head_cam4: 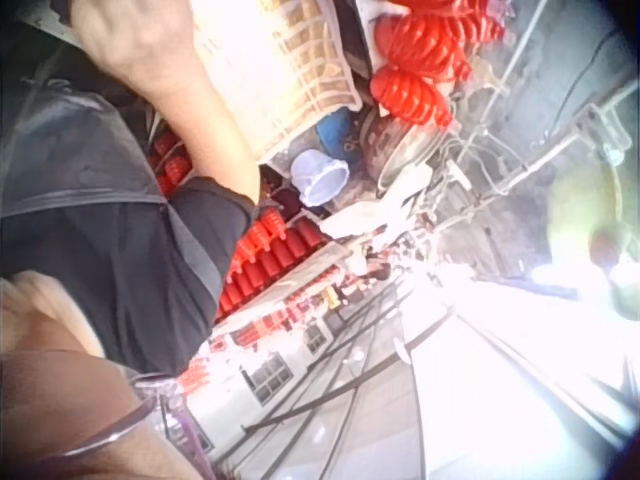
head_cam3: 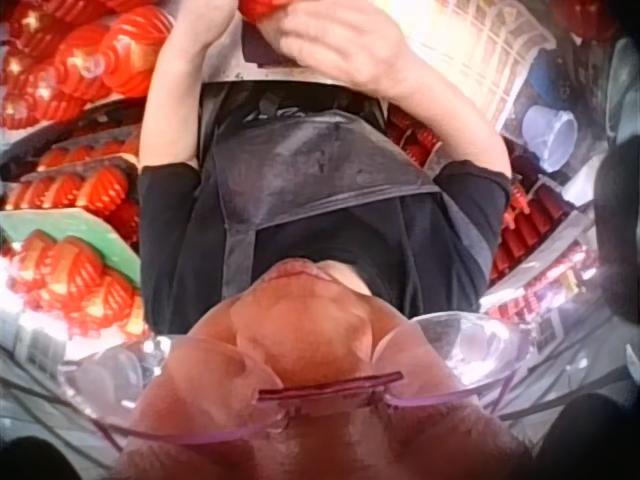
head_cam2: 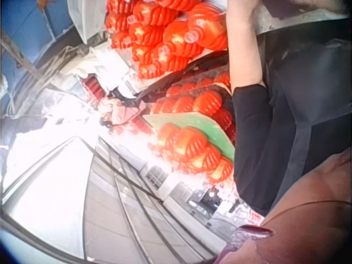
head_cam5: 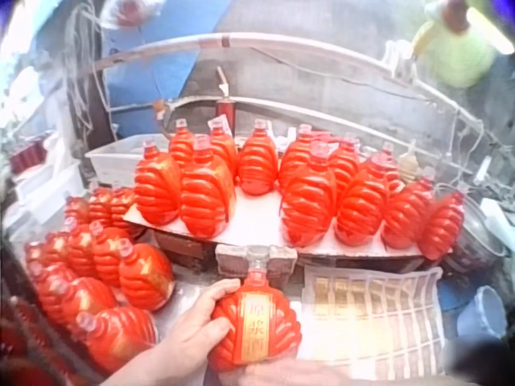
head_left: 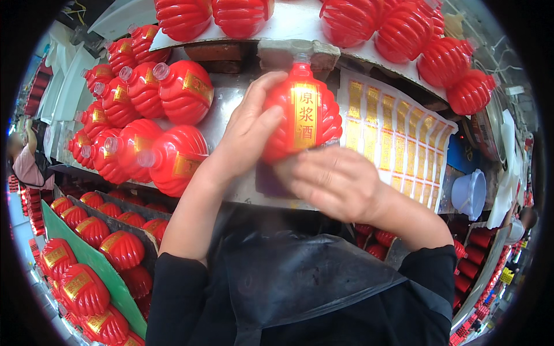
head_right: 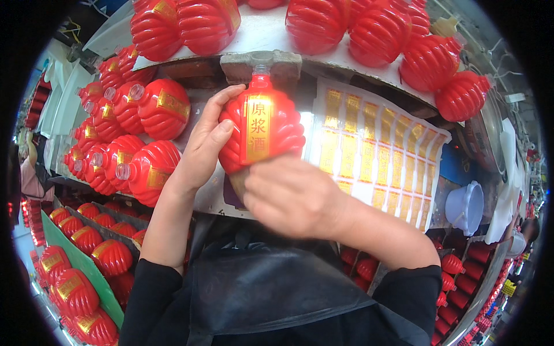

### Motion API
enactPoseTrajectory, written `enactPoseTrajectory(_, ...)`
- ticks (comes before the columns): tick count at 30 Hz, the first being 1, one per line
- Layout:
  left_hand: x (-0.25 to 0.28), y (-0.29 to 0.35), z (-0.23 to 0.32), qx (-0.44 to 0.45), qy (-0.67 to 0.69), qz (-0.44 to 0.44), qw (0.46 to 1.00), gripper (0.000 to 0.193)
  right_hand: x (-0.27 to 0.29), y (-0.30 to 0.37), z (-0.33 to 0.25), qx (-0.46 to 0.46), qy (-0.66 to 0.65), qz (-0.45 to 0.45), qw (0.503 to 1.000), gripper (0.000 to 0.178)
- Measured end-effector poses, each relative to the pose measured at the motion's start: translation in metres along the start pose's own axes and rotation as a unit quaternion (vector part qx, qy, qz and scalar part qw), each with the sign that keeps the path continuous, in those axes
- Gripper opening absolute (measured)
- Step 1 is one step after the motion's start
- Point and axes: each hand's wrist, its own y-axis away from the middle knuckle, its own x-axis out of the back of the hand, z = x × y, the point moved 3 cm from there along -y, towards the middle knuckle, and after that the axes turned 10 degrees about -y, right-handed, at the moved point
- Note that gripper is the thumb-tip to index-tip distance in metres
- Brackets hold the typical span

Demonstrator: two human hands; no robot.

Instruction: The person applies gold labels to red plastic bottles by hand, then arranges the labeled bottles on a table. The person also moves a green tray and a large black board during the process.

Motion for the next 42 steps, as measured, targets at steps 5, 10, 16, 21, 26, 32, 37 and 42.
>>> enactPoseTrajectory(5,-0.001,0.000,0.000,0.001,-0.039,0.005,0.999,0.059,0.010,0.020,0.012,-0.114,-0.054,0.044,0.991,0.027)
enactPoseTrajectory(10,-0.004,0.001,0.004,0.015,0.006,0.015,1.000,0.060,0.008,0.015,0.009,-0.048,0.014,0.075,0.996,0.024)
enactPoseTrajectory(16,-0.005,0.001,0.008,0.067,0.142,0.016,0.987,0.068,0.002,0.029,0.009,-0.219,-0.118,0.062,0.966,0.024)
enactPoseTrajectory(21,-0.004,0.000,0.011,0.073,0.189,0.009,0.979,0.078,0.012,-0.026,0.065,-0.216,-0.011,0.058,0.975,0.027)
enactPoseTrajectory(26,-0.001,-0.001,0.010,0.074,0.160,0.003,0.984,0.082,0.028,-0.059,0.100,-0.289,-0.054,0.070,0.953,0.022)
enactPoseTrajectory(32,-0.002,-0.004,0.012,0.058,0.074,0.005,0.996,0.080,0.022,-0.048,0.097,-0.280,-0.025,0.038,0.959,0.026)
enactPoseTrajectory(37,-0.002,-0.010,0.016,0.057,0.017,0.006,0.998,0.072,0.025,-0.032,0.110,-0.245,-0.067,0.097,0.962,0.024)
enactPoseTrajectory(42,0.004,-0.018,0.013,0.102,0.187,0.014,0.977,0.051,0.012,0.009,0.061,-0.171,-0.096,0.088,0.977,0.029)
